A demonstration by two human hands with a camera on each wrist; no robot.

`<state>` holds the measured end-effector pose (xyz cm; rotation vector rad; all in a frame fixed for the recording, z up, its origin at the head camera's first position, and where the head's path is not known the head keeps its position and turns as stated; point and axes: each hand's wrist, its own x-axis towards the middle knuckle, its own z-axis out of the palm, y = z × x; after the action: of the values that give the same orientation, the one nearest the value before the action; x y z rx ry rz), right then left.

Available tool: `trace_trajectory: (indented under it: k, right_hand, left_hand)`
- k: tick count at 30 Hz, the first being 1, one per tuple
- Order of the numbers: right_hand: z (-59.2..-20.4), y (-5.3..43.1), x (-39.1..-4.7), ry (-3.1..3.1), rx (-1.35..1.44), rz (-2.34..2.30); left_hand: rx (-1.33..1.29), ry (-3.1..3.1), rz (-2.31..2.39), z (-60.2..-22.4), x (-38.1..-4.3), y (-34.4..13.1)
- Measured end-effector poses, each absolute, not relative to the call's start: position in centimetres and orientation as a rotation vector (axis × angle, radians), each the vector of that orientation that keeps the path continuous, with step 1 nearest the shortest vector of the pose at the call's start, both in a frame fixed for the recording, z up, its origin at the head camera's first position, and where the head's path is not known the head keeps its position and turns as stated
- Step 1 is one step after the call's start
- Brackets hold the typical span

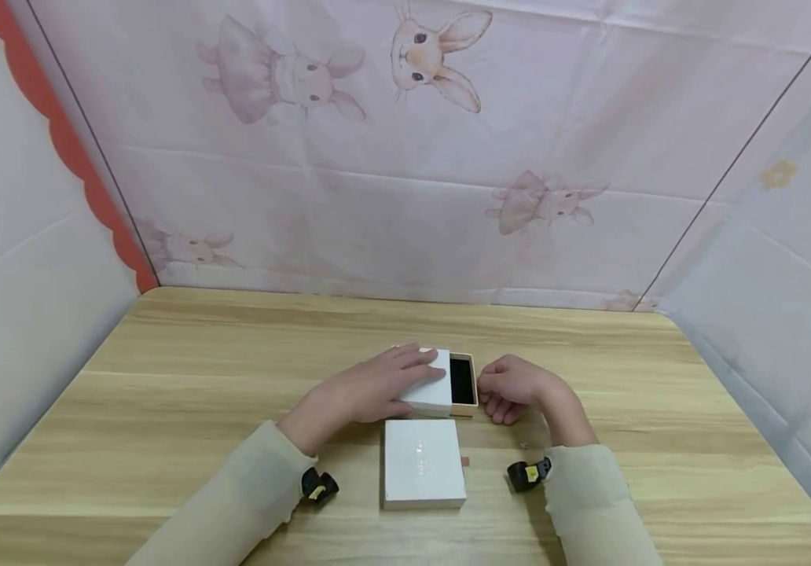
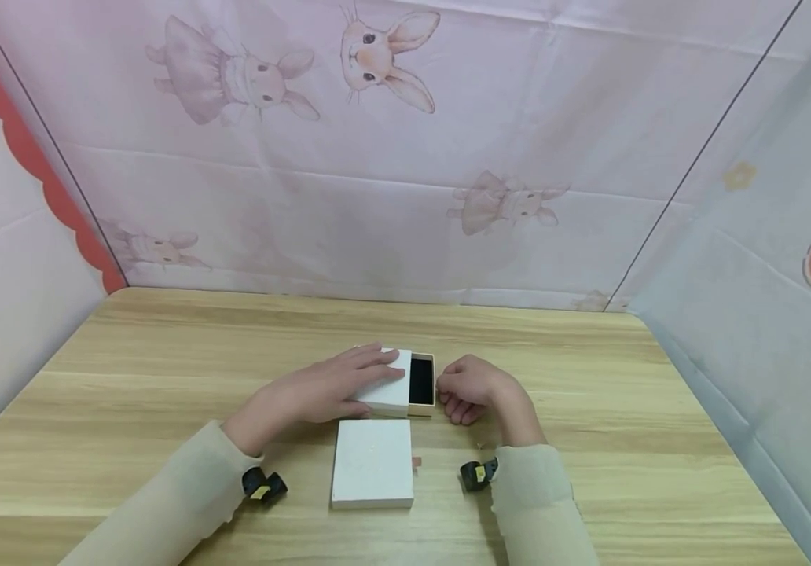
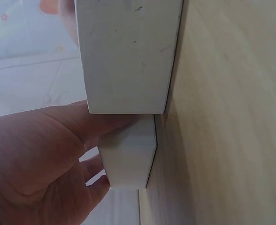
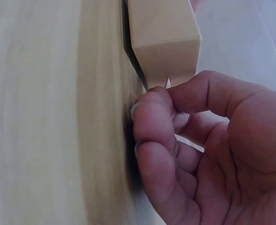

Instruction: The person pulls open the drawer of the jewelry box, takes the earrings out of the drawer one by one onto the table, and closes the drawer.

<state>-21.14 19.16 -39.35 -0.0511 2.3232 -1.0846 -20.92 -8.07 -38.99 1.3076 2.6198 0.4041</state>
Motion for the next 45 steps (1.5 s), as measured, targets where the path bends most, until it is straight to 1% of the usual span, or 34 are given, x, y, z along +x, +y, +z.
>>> trace_trajectory:
  k: [45]
  right_hand:
    - [-39.5,19.5,-21.28,2.311,-0.026,-1.093]
  left_hand:
    - [1.295,2.614,0.396,-39.08,-21.08,-8.11]
